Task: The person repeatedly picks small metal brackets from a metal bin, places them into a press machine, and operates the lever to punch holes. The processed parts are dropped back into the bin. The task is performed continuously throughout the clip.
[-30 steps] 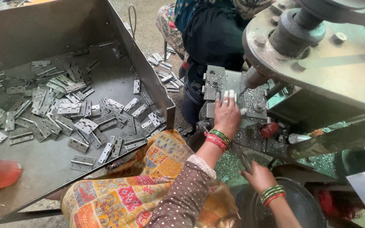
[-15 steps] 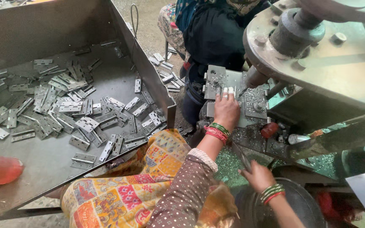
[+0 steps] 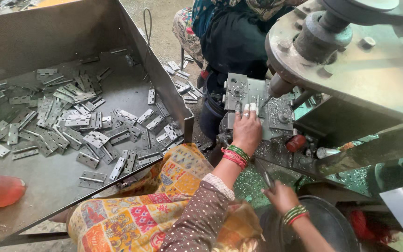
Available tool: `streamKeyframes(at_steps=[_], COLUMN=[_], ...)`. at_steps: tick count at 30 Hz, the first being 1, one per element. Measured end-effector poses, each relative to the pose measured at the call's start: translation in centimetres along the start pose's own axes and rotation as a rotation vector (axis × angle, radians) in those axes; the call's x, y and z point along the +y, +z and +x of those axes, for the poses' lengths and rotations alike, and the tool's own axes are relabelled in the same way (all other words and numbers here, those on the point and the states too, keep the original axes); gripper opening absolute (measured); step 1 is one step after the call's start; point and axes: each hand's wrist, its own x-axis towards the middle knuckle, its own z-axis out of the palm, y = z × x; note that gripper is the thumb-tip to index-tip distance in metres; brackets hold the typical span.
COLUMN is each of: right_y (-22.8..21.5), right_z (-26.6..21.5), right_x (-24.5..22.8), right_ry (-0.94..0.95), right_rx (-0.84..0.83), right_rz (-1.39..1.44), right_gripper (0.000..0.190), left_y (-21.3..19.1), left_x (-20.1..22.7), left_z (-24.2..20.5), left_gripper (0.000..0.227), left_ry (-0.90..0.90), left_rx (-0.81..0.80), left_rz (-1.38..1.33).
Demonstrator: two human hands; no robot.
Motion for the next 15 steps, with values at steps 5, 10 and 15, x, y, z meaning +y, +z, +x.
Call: streamKeyframes(at_steps=[5, 10, 15], right_y=[4.7, -0.2, -0.4], right_z=[-0.8, 1.0, 0.4], right_x=[-0.4, 0.1, 0.4], right_ry=[-0.066, -0.002, -0.058], right_rx=[0.175, -0.064, 0.033], right_rz=[0.044, 0.038, -0.021], right_gripper=[0.048, 0.049, 0.052], left_y=[-0.3, 0.3, 1.7], left_x=[-0.6, -0.6, -0.7], left_z=[-0.2, -0.4, 1.6], left_gripper=[0.036, 0.034, 0.028], left_ry=[0.003, 0.026, -0.021], left_rx=[0.046, 0.016, 0.051], left_rz=[-0.031, -0.030, -0.064])
